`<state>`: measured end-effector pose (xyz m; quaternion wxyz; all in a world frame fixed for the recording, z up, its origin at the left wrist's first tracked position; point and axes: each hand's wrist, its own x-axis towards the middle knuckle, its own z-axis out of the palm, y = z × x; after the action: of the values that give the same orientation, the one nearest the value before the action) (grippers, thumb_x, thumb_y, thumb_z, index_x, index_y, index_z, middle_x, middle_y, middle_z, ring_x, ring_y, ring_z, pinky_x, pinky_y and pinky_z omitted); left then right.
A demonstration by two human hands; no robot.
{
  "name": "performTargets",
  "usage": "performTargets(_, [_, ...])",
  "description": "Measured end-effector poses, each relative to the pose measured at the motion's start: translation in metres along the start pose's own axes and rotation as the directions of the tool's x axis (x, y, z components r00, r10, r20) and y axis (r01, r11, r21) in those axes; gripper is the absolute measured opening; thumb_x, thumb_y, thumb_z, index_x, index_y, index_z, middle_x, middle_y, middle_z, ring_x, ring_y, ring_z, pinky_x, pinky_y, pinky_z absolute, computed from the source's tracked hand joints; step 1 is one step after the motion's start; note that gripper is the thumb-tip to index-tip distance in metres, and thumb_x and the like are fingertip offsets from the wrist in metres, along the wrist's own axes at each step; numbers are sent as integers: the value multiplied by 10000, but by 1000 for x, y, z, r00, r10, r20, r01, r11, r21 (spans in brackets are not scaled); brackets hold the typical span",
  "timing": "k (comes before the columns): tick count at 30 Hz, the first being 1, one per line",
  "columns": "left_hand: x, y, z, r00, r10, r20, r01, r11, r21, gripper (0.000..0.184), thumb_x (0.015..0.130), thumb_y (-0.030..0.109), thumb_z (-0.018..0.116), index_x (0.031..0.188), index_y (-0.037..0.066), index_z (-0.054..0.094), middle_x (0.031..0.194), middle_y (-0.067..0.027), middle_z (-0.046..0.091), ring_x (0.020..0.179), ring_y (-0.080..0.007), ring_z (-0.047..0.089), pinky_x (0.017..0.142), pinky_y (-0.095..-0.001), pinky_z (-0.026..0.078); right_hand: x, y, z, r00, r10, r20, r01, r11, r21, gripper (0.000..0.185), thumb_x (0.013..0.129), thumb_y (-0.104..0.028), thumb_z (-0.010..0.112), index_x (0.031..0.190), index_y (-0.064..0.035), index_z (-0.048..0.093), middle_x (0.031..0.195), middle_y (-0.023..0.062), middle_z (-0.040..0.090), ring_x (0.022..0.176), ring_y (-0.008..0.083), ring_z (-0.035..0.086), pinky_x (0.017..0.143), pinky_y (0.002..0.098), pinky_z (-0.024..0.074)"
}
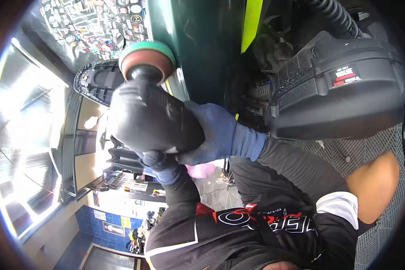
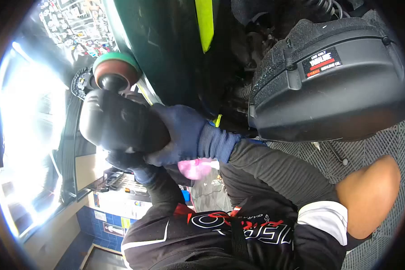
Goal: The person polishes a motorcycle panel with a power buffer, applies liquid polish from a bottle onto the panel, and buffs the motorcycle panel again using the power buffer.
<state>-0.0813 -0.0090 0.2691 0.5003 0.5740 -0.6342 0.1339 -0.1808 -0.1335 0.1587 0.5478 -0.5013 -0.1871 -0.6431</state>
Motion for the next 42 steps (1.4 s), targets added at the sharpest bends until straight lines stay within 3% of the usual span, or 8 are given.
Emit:
performTargets(7, [51,42,19,985,166,36,-167,985,37,1205,767,727,741,1596,34,208,1542,-206,402,1384,-359,469,1144,-512,412,26,-32,-13,993,-53,-108,75,976,205,792,633,-324,943,1258,2,583,1078,186,728,990,297,732,884,405,571])
performTargets(9, [51,41,18,986,163,42,-165,986,38,1204,768,727,741,1596,34,208,1542,-206,403,1384,-359,469,1144,-512,412,26,-37,-13,998,65,-15,-59,959,277,772,635,-291,943,1254,4,589,1094,177,727,1017,267,722,901,402,565])
performTargets(12, [35,29,14,992,122,39,-123,992,26,1202,768,726,740,1596,34,209,1542,-206,403,1384,-359,469,1144,-512,412,17,-16,-1,997,-45,-63,59,968,244,761,644,-305,933,1249,2,590,1069,192,729,995,295,732,890,408,570])
performTargets(22, [3,7,7,999,37,14,-37,999,-5,1197,771,722,740,1595,33,213,1541,-205,406,1383,-358,471,1144,-512,414,0,2,0,998,49,49,-54,995,84,748,638,-313,926,1225,0,586,989,213,732,902,350,744,829,416,589])
performTargets(24, [2,8,9,999,46,16,-46,999,6,1196,771,722,740,1595,33,214,1541,-205,406,1382,-358,471,1144,-512,414,5,-9,-7,990,98,99,-109,989,103,805,657,-384,910,1286,-9,575,1102,238,720,1039,367,720,913,427,569])
performTargets(34, [15,29,25,991,125,38,-127,991,50,1191,773,718,740,1594,32,217,1540,-205,409,1382,-358,473,1143,-512,415,11,-17,-16,986,85,142,-111,976,187,799,654,-375,916,1278,-4,581,1101,218,725,1051,341,718,936,421,561])
performTargets(39, [12,26,23,992,122,26,-123,992,41,1188,775,717,740,1593,31,219,1539,-205,410,1381,-358,474,1143,-512,416,11,-11,-11,998,-61,-1,59,967,247,743,627,-301,928,1214,13,598,1025,195,734,907,280,738,813,400,574])
performTargets(42, [9,24,20,993,117,16,-118,992,44,1186,775,716,740,1593,31,220,1539,-205,411,1381,-358,475,1143,-512,416,12,-18,-18,997,53,51,-60,986,155,767,631,-302,930,1241,15,590,1031,184,737,914,277,738,831,393,577])
